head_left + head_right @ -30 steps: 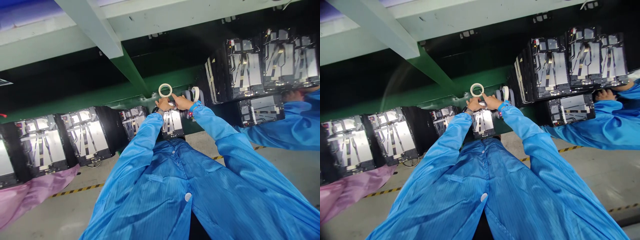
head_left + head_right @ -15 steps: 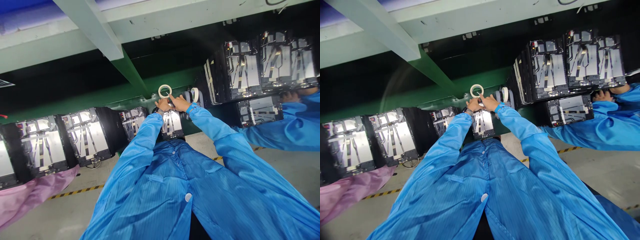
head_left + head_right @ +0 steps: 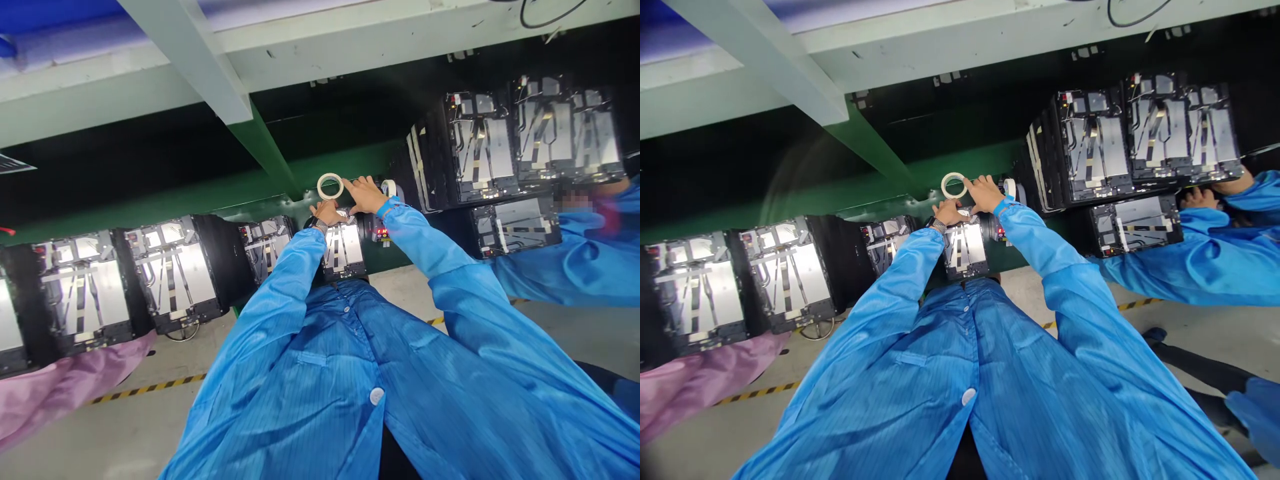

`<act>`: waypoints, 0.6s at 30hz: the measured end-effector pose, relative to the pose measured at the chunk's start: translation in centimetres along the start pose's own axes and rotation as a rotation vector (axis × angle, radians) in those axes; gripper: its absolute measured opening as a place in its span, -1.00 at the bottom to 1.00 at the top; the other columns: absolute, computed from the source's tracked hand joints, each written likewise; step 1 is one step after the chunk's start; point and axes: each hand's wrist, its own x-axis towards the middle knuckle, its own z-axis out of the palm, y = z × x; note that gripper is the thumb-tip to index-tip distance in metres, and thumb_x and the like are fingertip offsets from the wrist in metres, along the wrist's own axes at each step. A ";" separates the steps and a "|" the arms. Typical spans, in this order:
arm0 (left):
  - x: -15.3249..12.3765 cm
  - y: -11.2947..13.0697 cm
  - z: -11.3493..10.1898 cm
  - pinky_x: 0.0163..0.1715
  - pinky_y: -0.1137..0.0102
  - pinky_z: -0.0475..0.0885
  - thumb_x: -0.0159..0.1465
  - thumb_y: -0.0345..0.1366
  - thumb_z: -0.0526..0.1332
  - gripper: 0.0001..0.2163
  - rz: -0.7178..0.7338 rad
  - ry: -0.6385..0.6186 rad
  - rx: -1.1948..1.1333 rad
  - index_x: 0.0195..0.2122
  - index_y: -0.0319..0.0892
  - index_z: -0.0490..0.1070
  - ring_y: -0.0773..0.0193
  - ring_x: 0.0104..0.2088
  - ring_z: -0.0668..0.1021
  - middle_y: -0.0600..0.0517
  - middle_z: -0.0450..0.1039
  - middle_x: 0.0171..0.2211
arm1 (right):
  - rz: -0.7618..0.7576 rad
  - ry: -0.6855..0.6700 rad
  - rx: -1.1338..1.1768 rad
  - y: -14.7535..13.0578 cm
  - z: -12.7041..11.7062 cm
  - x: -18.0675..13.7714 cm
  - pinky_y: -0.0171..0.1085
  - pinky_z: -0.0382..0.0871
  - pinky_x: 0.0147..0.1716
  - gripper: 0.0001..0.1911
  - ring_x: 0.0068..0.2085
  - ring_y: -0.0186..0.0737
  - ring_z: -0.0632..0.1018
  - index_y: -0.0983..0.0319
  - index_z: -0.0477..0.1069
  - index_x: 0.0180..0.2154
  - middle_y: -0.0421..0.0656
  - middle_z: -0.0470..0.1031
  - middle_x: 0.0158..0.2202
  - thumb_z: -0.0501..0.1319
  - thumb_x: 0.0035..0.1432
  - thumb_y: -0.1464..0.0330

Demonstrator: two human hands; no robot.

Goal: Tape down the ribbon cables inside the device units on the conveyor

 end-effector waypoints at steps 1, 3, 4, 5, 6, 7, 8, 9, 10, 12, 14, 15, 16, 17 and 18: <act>0.0 0.0 0.0 0.37 -0.13 0.02 -0.03 0.25 0.51 -0.24 0.000 -0.001 0.007 0.11 -0.06 0.48 -0.25 0.31 0.35 -0.19 0.43 0.25 | -0.004 -0.019 -0.003 -0.2 0.1 -0.1 0.14 0.03 0.19 0.35 0.21 0.47 0.34 0.47 -0.13 0.49 0.35 0.43 0.20 0.45 0.03 -0.17; 0.0 -0.1 -0.1 0.37 -0.12 0.04 -0.03 0.26 0.50 -0.24 0.009 -0.006 0.020 0.12 -0.06 0.48 -0.25 0.31 0.35 -0.19 0.43 0.26 | 0.014 -0.046 -0.004 -0.4 0.5 -0.4 0.14 0.04 0.18 0.35 0.19 0.46 0.35 0.48 -0.05 0.47 0.36 0.43 0.19 0.46 -0.02 -0.20; 0.0 -0.2 -0.2 0.37 -0.11 0.05 -0.02 0.27 0.49 -0.23 0.020 -0.012 0.023 0.12 -0.05 0.48 -0.24 0.32 0.35 -0.19 0.42 0.27 | 0.029 -0.048 0.000 -0.5 0.6 -0.5 0.15 0.04 0.19 0.35 0.19 0.46 0.34 0.48 -0.02 0.46 0.36 0.43 0.19 0.46 -0.03 -0.20; -0.1 -0.3 -0.2 0.37 -0.11 0.05 -0.02 0.28 0.49 -0.23 0.035 -0.019 0.024 0.12 -0.05 0.47 -0.24 0.32 0.35 -0.19 0.42 0.27 | 0.039 -0.043 0.009 -0.4 0.7 -0.6 0.16 0.03 0.19 0.35 0.20 0.46 0.34 0.48 0.00 0.46 0.36 0.43 0.19 0.47 -0.04 -0.20; -0.1 -0.3 -0.2 0.38 -0.11 0.04 -0.01 0.29 0.48 -0.23 0.050 -0.022 0.024 0.13 -0.05 0.47 -0.25 0.32 0.35 -0.19 0.42 0.27 | 0.044 -0.036 0.022 -0.3 0.8 -0.6 0.18 0.02 0.21 0.34 0.21 0.47 0.33 0.48 0.01 0.46 0.36 0.43 0.19 0.48 -0.05 -0.19; -0.2 -0.3 -0.1 0.39 -0.12 0.02 -0.01 0.29 0.47 -0.22 0.067 -0.017 0.025 0.13 -0.07 0.47 -0.25 0.32 0.34 -0.20 0.41 0.28 | 0.043 -0.023 0.038 0.0 0.8 -0.7 0.20 0.00 0.22 0.33 0.22 0.47 0.33 0.47 0.01 0.46 0.36 0.43 0.19 0.49 -0.04 -0.16; -0.3 -0.3 0.0 0.40 -0.14 -0.02 -0.01 0.29 0.47 -0.22 0.083 -0.004 0.027 0.13 -0.08 0.46 -0.26 0.33 0.34 -0.22 0.41 0.28 | 0.044 -0.007 0.057 0.3 0.6 -0.7 0.21 0.00 0.23 0.29 0.23 0.47 0.32 0.47 0.01 0.46 0.35 0.43 0.20 0.50 -0.01 -0.12; -0.4 -0.2 0.1 0.41 -0.17 -0.06 -0.01 0.29 0.47 -0.21 0.098 0.012 0.030 0.14 -0.10 0.45 -0.27 0.33 0.33 -0.25 0.41 0.28 | 0.050 0.016 0.077 0.6 0.4 -0.7 0.23 0.00 0.24 0.25 0.24 0.46 0.32 0.47 0.02 0.46 0.35 0.43 0.20 0.50 0.03 -0.08; -0.6 -0.1 0.2 0.41 -0.19 -0.10 -0.01 0.29 0.48 -0.19 0.108 0.029 0.029 0.14 -0.12 0.45 -0.28 0.33 0.32 -0.27 0.41 0.27 | 0.066 0.049 0.099 0.8 0.1 -0.9 0.24 0.00 0.25 0.18 0.25 0.46 0.32 0.47 0.03 0.45 0.35 0.43 0.20 0.48 0.08 -0.02; -0.8 0.3 0.4 0.41 -0.24 -0.14 -0.04 0.30 0.49 -0.17 0.114 0.043 0.012 0.13 -0.13 0.43 -0.32 0.33 0.31 -0.29 0.41 0.26 | 0.118 0.138 0.161 1.1 -0.6 -1.4 0.25 0.05 0.25 -0.01 0.26 0.45 0.31 0.47 0.08 0.43 0.34 0.43 0.20 0.40 0.20 0.09; -1.0 0.6 0.3 0.40 -0.28 -0.16 -0.06 0.29 0.51 -0.16 0.101 0.026 -0.016 0.13 -0.14 0.43 -0.36 0.34 0.29 -0.31 0.40 0.26 | 0.175 0.220 0.264 0.5 -1.1 -2.3 0.23 0.14 0.23 -0.21 0.23 0.39 0.36 0.43 0.15 0.40 0.27 0.48 0.16 0.29 0.29 0.20; -1.1 0.7 0.0 0.40 -0.29 -0.17 -0.07 0.27 0.52 -0.16 0.097 0.020 -0.025 0.12 -0.15 0.44 -0.37 0.35 0.28 -0.32 0.40 0.26 | 0.203 0.257 0.332 0.0 -1.2 -2.9 0.19 0.19 0.21 -0.29 0.20 0.32 0.40 0.40 0.17 0.39 0.21 0.51 0.12 0.23 0.32 0.24; -1.2 0.6 -0.4 0.40 -0.28 -0.16 -0.06 0.24 0.53 -0.18 0.101 0.021 -0.033 0.12 -0.15 0.44 -0.36 0.35 0.28 -0.31 0.40 0.26 | 0.229 0.292 0.405 -0.8 -1.1 -3.5 0.15 0.25 0.19 -0.34 0.15 0.25 0.44 0.36 0.17 0.38 0.14 0.54 0.07 0.19 0.35 0.28; -1.3 0.2 -1.0 0.41 -0.24 -0.13 -0.03 0.20 0.53 -0.21 0.114 0.027 -0.047 0.13 -0.15 0.44 -0.33 0.35 0.28 -0.30 0.40 0.25 | 0.254 0.325 0.479 -1.8 -0.7 -4.2 0.09 0.30 0.16 -0.37 0.10 0.18 0.48 0.32 0.16 0.39 0.08 0.55 0.03 0.15 0.36 0.30; -1.4 -0.4 -1.6 0.42 -0.17 -0.06 0.02 0.14 0.53 -0.26 0.130 0.043 -0.072 0.14 -0.15 0.45 -0.28 0.35 0.30 -0.27 0.41 0.24 | 0.276 0.359 0.549 -3.0 0.0 -4.8 0.04 0.34 0.13 -0.38 0.06 0.11 0.50 0.29 0.14 0.40 0.03 0.56 0.00 0.12 0.37 0.32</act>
